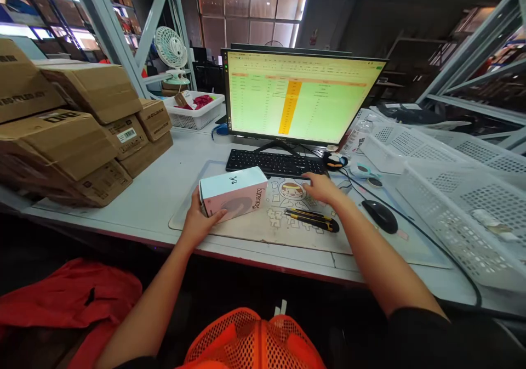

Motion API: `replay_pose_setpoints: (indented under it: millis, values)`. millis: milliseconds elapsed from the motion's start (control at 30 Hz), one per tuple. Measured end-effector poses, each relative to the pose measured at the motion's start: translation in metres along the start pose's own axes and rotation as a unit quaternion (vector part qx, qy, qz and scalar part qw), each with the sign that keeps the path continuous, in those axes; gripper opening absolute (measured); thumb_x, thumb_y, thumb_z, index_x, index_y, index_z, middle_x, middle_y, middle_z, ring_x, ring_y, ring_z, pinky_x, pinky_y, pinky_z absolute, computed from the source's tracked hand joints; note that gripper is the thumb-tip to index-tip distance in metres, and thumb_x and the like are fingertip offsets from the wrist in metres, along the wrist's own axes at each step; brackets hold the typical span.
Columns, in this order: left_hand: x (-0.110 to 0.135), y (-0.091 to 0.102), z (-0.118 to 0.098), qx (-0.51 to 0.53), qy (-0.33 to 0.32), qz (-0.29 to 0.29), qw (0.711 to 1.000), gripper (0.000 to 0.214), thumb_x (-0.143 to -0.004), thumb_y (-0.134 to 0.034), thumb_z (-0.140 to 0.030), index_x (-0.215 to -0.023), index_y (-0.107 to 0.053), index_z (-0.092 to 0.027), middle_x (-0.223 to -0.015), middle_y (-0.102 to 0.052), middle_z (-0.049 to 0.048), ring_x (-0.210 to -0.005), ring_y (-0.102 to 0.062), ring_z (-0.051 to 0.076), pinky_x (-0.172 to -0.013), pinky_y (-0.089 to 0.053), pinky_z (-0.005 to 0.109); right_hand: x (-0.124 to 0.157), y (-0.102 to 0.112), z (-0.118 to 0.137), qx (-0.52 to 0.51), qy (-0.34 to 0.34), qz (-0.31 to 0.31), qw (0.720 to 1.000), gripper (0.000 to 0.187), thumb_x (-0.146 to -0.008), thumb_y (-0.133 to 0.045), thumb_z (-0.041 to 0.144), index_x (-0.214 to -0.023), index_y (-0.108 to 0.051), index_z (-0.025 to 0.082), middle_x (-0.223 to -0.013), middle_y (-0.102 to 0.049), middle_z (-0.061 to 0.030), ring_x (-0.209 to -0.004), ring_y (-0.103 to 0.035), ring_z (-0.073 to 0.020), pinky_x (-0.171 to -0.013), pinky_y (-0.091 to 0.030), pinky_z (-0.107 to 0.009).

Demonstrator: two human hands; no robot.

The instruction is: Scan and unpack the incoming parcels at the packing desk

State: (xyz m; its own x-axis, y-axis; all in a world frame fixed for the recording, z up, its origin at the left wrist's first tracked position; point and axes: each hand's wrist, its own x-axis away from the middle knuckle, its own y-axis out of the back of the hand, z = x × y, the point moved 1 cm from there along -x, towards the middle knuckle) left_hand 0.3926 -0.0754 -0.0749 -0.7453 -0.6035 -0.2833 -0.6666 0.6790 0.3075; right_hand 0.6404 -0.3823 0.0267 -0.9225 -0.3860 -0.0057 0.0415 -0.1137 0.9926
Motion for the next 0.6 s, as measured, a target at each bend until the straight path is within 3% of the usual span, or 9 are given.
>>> replay_pose_setpoints:
  millis: [100,233,400,500,600]
  values:
    - [-0.002,0.002,-0.002,-0.018,0.006,0.013,1.000,0.081,-0.071,-0.088,-0.048,-0.139,-0.054,-0.020,-0.119,-0.072,0.0142,-0.110,-0.070,0.033,-0.095,-0.058,0.048,-0.025,-0.017,0.017,0.002,-0.008,0.012,1.000,0.056,-0.094,-0.055,0.026,-0.149,-0.055,0.016,-0.136,-0.067,-0.0207,-0.123,-0.064,-0.0341,-0.103,-0.048,-0.043]
    - [-0.003,0.003,-0.007,-0.019,-0.003,0.012,1.000,0.076,-0.071,-0.087,-0.046,-0.135,-0.056,-0.020,-0.118,-0.072,0.0135,-0.109,-0.070,0.033,-0.092,-0.058,0.048,-0.039,-0.026,0.027,0.001,-0.021,0.026,0.999,0.052,-0.094,-0.055,0.026,-0.143,-0.061,0.011,-0.133,-0.066,-0.0260,-0.123,-0.064,-0.0382,-0.102,-0.049,-0.048]
    - [-0.004,0.002,-0.006,-0.020,-0.008,0.013,1.000,0.073,-0.072,-0.086,-0.047,-0.133,-0.057,-0.021,-0.118,-0.071,0.0132,-0.108,-0.069,0.034,-0.093,-0.057,0.050,-0.037,-0.005,0.032,-0.029,0.001,0.023,0.999,0.050,-0.094,-0.057,0.027,-0.141,-0.063,0.009,-0.132,-0.067,-0.0256,-0.124,-0.064,-0.0372,-0.104,-0.049,-0.049]
    - [-0.004,0.002,-0.001,-0.023,-0.056,-0.013,0.998,0.074,-0.073,-0.087,-0.048,-0.135,-0.056,-0.022,-0.127,-0.066,0.0136,-0.120,-0.064,0.035,-0.103,-0.053,0.054,-0.019,0.020,0.047,-0.077,0.079,0.011,0.994,0.054,-0.101,-0.049,0.040,-0.151,-0.054,0.017,-0.134,-0.068,-0.0163,-0.120,-0.066,-0.0273,-0.105,-0.051,-0.041]
    - [-0.004,0.002,0.000,-0.021,-0.143,-0.032,0.989,0.080,-0.075,-0.087,-0.047,-0.142,-0.050,-0.024,-0.141,-0.056,0.0150,-0.136,-0.054,0.035,-0.115,-0.045,0.055,0.014,0.036,0.076,-0.171,0.260,0.025,0.950,0.072,-0.095,-0.062,0.054,-0.159,-0.041,0.030,-0.155,-0.053,-0.0089,-0.130,-0.061,-0.0240,-0.103,-0.054,-0.038]
